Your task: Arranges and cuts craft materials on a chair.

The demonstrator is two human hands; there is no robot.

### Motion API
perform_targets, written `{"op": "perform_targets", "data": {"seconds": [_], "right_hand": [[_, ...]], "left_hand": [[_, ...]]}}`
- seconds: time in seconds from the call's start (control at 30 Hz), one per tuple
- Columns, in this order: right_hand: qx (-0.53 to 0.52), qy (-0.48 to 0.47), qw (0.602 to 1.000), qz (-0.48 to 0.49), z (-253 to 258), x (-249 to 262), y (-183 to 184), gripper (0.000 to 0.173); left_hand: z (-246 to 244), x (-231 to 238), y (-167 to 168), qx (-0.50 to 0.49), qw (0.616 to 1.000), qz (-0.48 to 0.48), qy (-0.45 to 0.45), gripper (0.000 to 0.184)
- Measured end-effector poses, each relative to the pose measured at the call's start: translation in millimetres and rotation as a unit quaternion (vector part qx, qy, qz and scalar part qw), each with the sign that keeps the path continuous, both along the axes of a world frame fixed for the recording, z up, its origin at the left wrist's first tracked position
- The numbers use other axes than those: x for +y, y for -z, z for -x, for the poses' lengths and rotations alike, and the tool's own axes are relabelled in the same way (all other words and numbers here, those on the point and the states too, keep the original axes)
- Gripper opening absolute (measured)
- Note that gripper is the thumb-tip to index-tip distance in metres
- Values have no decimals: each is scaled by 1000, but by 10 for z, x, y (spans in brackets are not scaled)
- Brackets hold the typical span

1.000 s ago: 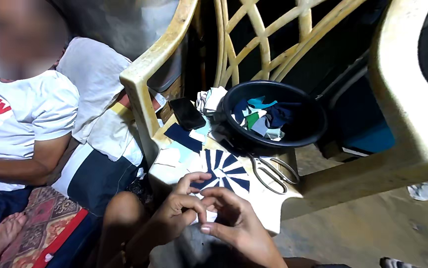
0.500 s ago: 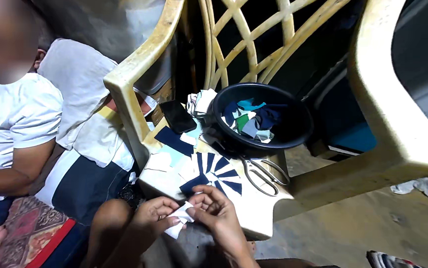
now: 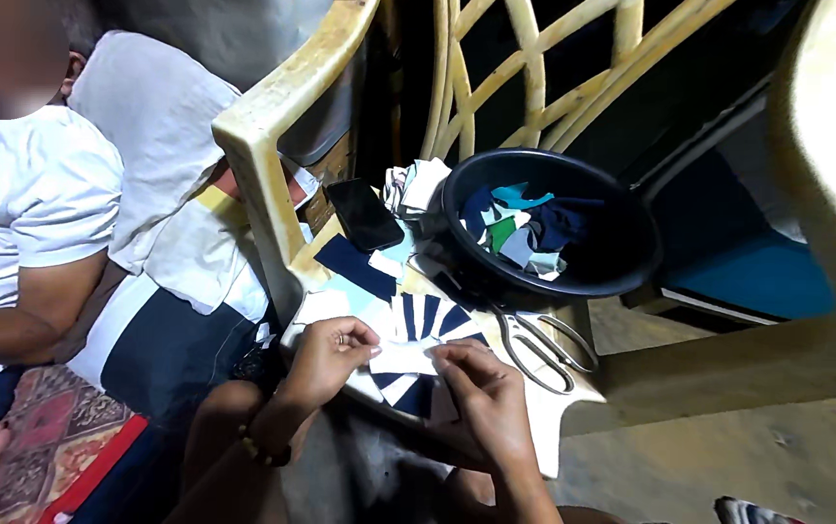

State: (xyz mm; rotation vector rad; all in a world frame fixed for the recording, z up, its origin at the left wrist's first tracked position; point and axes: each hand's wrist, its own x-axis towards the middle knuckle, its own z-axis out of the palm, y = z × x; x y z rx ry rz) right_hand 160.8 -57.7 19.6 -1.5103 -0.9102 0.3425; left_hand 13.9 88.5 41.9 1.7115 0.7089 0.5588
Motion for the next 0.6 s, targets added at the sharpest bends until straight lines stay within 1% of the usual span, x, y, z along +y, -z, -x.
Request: {"op": "perform_targets", "data": {"seconds": [0.1, 0.2, 0.27, 0.37, 0.47, 0.6], "right_hand": [[-37, 27, 999, 29, 16, 61, 28, 14], [-90, 32, 994, 46, 22, 119, 30, 18], [-130, 26, 989, 61, 6, 154, 5, 21], [-174, 15, 980, 90, -47, 190, -35, 17], [-184, 8, 974, 130, -119, 202, -53, 11], [-200, 1, 966, 167, -173, 198, -61, 8]], "left_hand": [[3, -7, 74, 4, 999, -49, 3, 7], [1, -2, 117, 7, 995, -101, -14, 9], [2, 17, 130, 14, 993, -114, -19, 10], [11, 73, 160, 10, 992, -122, -13, 9], [12, 111, 196, 6, 992, -123, -12, 5], [1, 90, 226, 14, 986, -168, -7, 4]]}}
